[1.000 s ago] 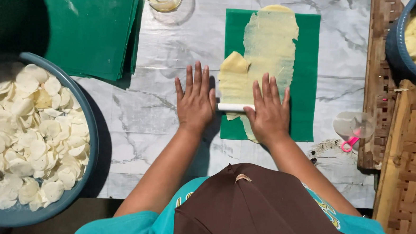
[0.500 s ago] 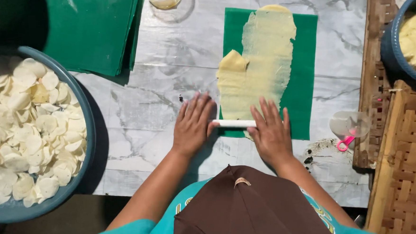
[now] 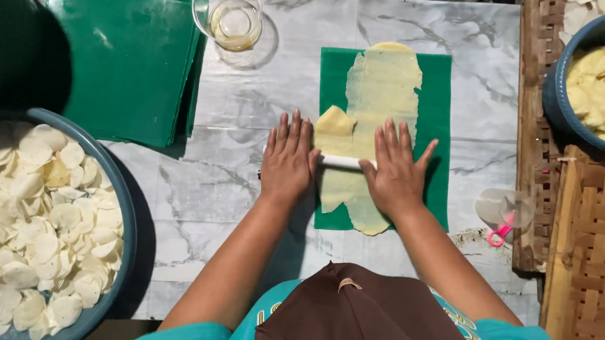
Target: Rolling out yellow dough on a green mat using a white rolling pin.
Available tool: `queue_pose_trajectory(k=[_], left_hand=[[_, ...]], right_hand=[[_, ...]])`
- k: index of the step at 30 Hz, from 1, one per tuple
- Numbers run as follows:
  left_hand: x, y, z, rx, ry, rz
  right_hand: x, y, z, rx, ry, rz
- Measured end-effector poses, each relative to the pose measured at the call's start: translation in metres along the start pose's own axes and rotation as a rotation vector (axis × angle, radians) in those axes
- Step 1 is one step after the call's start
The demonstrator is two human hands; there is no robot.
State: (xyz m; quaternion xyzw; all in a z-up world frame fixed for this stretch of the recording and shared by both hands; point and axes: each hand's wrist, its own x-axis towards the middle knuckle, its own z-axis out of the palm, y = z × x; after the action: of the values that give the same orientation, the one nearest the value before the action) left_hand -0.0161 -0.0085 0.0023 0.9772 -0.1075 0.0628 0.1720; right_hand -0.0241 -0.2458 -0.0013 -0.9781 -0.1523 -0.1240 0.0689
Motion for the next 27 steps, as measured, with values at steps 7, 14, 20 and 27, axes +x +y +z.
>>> queue_pose_trajectory(k=[7,14,20,27], left_hand=[[0.09,-0.012,0.004,-0.029,-0.245,-0.196],[0.061,-0.009,0.002,-0.114,-0.018,-0.093],[-0.064,0.043,0.02,-0.022,0.114,0.131],[-0.096,0.055,0.021,-0.065,-0.129,0.156]], right_hand=[[0.081,0.022,0.003,0.065,-0.14,0.089],[0.039,0.019,0.012,0.148,0.057,-0.198],[0.048,0.018,-0.016,0.071,0.124,-0.26],[0.067,-0.05,0.0,0.097,-0.092,-0.162]])
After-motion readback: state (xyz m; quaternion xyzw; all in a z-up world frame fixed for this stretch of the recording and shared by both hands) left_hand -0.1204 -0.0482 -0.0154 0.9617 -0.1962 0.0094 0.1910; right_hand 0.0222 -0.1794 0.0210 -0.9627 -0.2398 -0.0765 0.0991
